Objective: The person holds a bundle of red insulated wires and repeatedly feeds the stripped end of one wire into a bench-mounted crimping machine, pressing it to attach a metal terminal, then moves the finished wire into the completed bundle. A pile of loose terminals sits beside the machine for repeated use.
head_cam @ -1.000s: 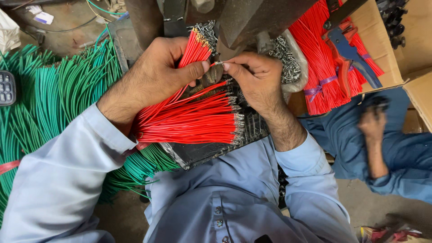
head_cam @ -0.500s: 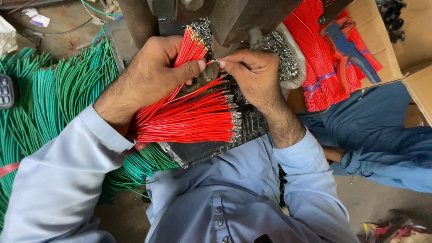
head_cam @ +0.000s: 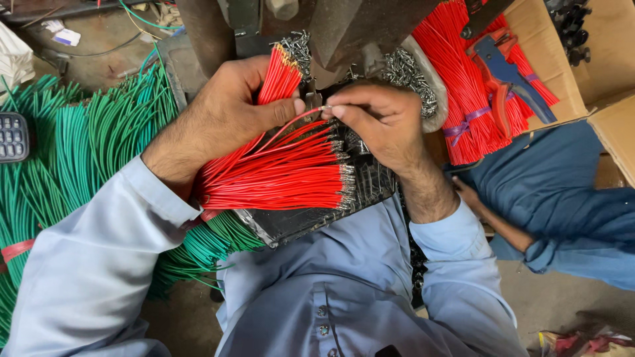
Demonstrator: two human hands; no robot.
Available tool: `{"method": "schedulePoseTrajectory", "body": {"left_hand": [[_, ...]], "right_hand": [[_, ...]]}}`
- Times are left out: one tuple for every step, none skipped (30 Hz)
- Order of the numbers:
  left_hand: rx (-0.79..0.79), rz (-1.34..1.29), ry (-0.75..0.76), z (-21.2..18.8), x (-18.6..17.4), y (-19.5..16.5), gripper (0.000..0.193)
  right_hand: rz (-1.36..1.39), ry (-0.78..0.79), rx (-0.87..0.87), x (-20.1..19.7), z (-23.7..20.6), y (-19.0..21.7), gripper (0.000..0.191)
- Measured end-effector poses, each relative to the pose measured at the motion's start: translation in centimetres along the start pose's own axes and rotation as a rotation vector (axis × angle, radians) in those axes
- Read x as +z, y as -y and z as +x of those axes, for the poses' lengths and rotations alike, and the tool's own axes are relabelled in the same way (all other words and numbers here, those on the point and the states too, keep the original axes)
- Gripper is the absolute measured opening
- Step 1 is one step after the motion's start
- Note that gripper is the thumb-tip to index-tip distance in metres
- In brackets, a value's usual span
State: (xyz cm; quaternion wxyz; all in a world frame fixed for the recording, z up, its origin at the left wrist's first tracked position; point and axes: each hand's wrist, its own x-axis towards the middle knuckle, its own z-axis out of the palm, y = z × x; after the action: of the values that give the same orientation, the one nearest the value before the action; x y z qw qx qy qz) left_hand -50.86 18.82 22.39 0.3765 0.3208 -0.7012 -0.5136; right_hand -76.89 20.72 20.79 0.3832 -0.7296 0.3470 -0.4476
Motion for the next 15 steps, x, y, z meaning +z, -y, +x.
{"method": "schedulePoseTrajectory", "body": {"left_hand": [[0.033, -0.022, 0.009, -0.1, 0.1, 0.1, 0.02], [0.0, -0.016, 0.01, 0.0, 0.1, 0.2, 0.019], [-0.034, -0.012, 0.013, 0.0, 0.0, 0.3, 0.018], [-0.069, -0.009, 0.019, 0.1, 0.1, 0.4, 0.017], [-0.067, -0.014, 0.019, 0.2, 0.1, 0.4, 0.017], [-0.066, -0.017, 0.019, 0.2, 0.0, 0.5, 0.016], [-0.063, -0.019, 0.02, 0.2, 0.0, 0.5, 0.015], [-0.053, 0.021, 0.018, 0.2, 0.0, 0.5, 0.015], [-0.043, 0.062, 0.013, 0.1, -0.1, 0.4, 0.015], [-0.035, 0.103, 0.007, 0.1, -0.1, 0.4, 0.015], [-0.047, 0.072, 0.008, 0.0, 0.0, 0.3, 0.015], [-0.058, 0.042, 0.012, 0.1, 0.0, 0.3, 0.015], [-0.067, 0.012, 0.017, 0.1, 0.1, 0.2, 0.015], [-0.079, 0.008, 0.014, 0.1, 0.1, 0.2, 0.015], [-0.091, 0.003, 0.011, 0.2, 0.1, 0.1, 0.015]], "right_hand": [[-0.01, 0.029, -0.045, -0.5, -0.2, 0.6, 0.008], [-0.179, 0.058, -0.048, -1.1, -0.4, 1.1, 0.009], [-0.348, 0.087, -0.05, -1.8, -0.7, 1.7, 0.011], [-0.518, 0.114, -0.049, -2.4, -0.8, 2.1, 0.012], [-0.573, 0.181, -0.034, -2.7, -0.9, 2.4, 0.014], [-0.627, 0.247, -0.02, -3.0, -0.9, 2.6, 0.015], [-0.681, 0.311, -0.007, -3.3, -0.9, 2.7, 0.017], [-0.678, 0.298, 0.007, -3.3, -1.1, 2.8, 0.015], [-0.675, 0.286, 0.021, -3.3, -1.2, 2.8, 0.013], [-0.67, 0.276, 0.033, -3.3, -1.4, 2.7, 0.011], [-0.675, 0.256, 0.025, -3.2, -1.6, 2.6, 0.011], [-0.682, 0.234, 0.018, -3.2, -1.8, 2.5, 0.012], [-0.69, 0.21, 0.01, -3.3, -2.0, 2.3, 0.013], [-0.676, 0.176, 0.11, -3.3, -2.2, 2.0, 0.012], [-0.659, 0.144, 0.211, -3.4, -2.2, 1.7, 0.011]]}}
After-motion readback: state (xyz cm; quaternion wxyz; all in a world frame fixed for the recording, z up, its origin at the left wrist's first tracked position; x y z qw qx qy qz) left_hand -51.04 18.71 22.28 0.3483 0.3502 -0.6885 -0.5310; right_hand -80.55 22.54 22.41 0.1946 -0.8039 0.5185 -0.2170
